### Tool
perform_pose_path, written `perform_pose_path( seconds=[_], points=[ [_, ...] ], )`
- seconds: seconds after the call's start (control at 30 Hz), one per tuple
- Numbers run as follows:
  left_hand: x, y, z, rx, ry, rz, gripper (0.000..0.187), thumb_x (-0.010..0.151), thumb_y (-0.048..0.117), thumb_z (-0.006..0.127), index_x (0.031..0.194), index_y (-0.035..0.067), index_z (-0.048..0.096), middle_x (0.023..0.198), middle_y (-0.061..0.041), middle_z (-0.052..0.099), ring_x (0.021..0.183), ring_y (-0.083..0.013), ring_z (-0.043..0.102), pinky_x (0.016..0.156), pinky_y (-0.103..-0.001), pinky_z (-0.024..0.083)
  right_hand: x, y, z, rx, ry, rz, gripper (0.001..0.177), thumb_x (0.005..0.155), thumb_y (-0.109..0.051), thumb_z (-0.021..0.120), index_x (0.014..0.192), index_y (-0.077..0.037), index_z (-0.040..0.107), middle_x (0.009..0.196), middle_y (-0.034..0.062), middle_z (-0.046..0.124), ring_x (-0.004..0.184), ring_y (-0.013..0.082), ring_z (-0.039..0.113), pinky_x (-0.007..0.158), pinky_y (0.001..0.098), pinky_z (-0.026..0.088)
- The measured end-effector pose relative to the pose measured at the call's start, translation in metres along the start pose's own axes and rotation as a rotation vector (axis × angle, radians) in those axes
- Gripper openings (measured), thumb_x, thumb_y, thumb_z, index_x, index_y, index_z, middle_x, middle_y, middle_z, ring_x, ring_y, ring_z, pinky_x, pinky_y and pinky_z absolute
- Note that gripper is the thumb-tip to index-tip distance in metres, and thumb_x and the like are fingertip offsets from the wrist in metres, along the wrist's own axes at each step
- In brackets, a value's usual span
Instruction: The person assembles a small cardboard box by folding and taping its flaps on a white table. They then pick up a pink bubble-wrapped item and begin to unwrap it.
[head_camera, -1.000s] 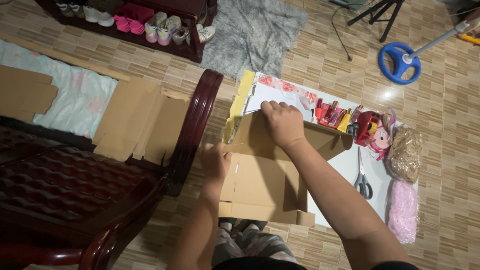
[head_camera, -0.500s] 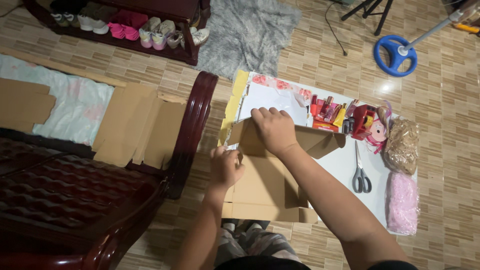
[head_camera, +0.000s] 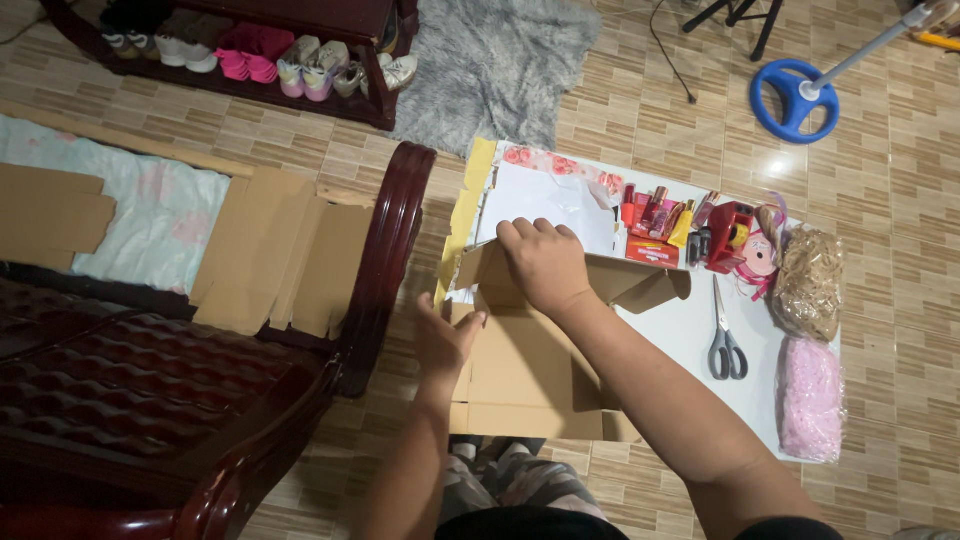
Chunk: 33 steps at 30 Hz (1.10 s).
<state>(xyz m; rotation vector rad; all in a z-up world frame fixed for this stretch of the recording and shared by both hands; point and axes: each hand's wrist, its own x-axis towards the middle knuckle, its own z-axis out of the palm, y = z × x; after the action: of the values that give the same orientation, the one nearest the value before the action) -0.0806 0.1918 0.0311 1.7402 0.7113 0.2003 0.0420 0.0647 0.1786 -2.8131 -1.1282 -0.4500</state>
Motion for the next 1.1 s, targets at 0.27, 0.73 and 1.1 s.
perform_pose_path(
  seconds=[0.27, 0.73, 1.1],
  points=[
    [0.0, 0.01, 0.008, 0.257, -0.056, -0.188, 0.057, 0.077, 0.042, 0.082, 0.112, 0.001, 0.062, 0.104, -0.018, 0.071, 0.097, -0.0334, 0.07, 0.085, -0.044, 0.054, -0.003, -0.005, 0.003, -0.003, -0.003, 0.014, 0.016, 0.083, -0.015, 0.062, 0.099, -0.016, 0.06, 0.086, 0.0012, 0.062, 0.083, 0.0226, 0.066, 0.067, 0.0381, 0.051],
    [0.01, 0.029, 0.021, 0.477, -0.035, -0.143, 0.038, 0.09, 0.039, 0.068, 0.101, 0.003, 0.068, 0.111, -0.021, 0.07, 0.106, -0.0419, 0.068, 0.089, -0.053, 0.053, -0.01, -0.019, 0.002, -0.001, -0.046, -0.021, 0.022, 0.076, -0.015, 0.064, 0.097, -0.016, 0.058, 0.083, 0.0002, 0.06, 0.081, 0.0213, 0.066, 0.065, 0.0367, 0.051],
    [0.017, 0.016, 0.026, 0.465, -0.006, -0.243, 0.038, 0.095, 0.04, 0.056, 0.104, 0.006, 0.07, 0.108, -0.022, 0.07, 0.101, -0.0449, 0.067, 0.086, -0.056, 0.052, -0.016, -0.019, -0.024, 0.142, -0.064, -0.125, 0.028, 0.079, -0.019, 0.067, 0.105, -0.014, 0.059, 0.09, 0.0014, 0.062, 0.084, 0.0221, 0.065, 0.069, 0.0375, 0.051]
  ],
)
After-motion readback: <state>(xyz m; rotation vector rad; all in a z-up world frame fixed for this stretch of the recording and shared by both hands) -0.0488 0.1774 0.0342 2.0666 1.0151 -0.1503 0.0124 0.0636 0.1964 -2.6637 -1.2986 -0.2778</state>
